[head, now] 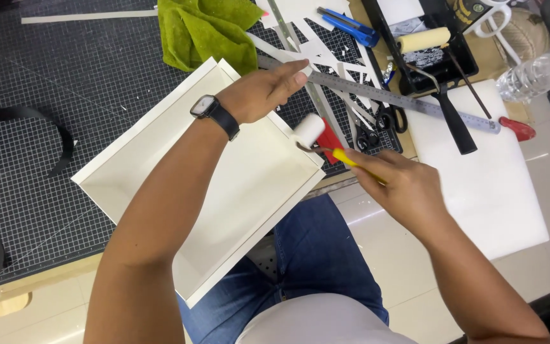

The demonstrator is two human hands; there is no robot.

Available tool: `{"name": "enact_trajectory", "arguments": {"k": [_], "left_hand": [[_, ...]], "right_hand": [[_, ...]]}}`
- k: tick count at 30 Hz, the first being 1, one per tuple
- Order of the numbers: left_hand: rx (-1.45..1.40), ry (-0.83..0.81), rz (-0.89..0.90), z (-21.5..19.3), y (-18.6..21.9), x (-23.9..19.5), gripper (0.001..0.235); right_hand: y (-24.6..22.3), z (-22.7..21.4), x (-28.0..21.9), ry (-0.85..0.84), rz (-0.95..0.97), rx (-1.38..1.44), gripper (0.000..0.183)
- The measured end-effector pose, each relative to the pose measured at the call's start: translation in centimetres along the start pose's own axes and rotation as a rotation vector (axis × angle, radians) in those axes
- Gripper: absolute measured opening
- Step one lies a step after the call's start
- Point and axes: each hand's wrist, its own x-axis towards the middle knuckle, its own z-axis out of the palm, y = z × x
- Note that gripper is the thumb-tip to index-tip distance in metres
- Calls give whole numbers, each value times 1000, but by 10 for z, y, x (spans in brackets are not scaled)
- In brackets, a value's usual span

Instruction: The person trims excess white paper from the edges of a rectangular paper box using scissors, then smooths the edges with a red plastic squeegee and a small roller. The person repeats trimming and smoothing on multiple edges to finish the box.

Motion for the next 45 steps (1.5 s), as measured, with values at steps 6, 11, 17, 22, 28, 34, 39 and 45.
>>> {"name": "enact_trajectory", "arguments": {"k": [6, 11, 17, 22, 28, 34, 39, 45], "left_hand": [[-13, 3, 5, 3, -3, 3, 102], [15, -12, 70, 9, -1, 7, 102], [-1, -18, 1, 8, 4, 0, 110], [19, -22, 22, 13, 5, 5, 110], [14, -38, -16, 13, 12, -1, 103], [13, -30, 1, 15, 12, -1, 97], [45, -27, 11, 17, 15, -3, 97], [28, 38, 42, 11, -5, -1, 98]], "right_hand": [[5, -36, -19, -93, 136, 36, 37], [-5, -16, 0, 59, 22, 118, 39], [14, -18, -19, -28, 45, 23, 38], [3, -40, -21, -32, 119, 126, 38], [13, -14, -23, -33, 77, 38, 35], [9, -42, -30, -25, 178, 117, 34], [14, -28, -29, -83, 153, 102, 36], [4, -41, -26, 8, 148, 82, 34]]}}
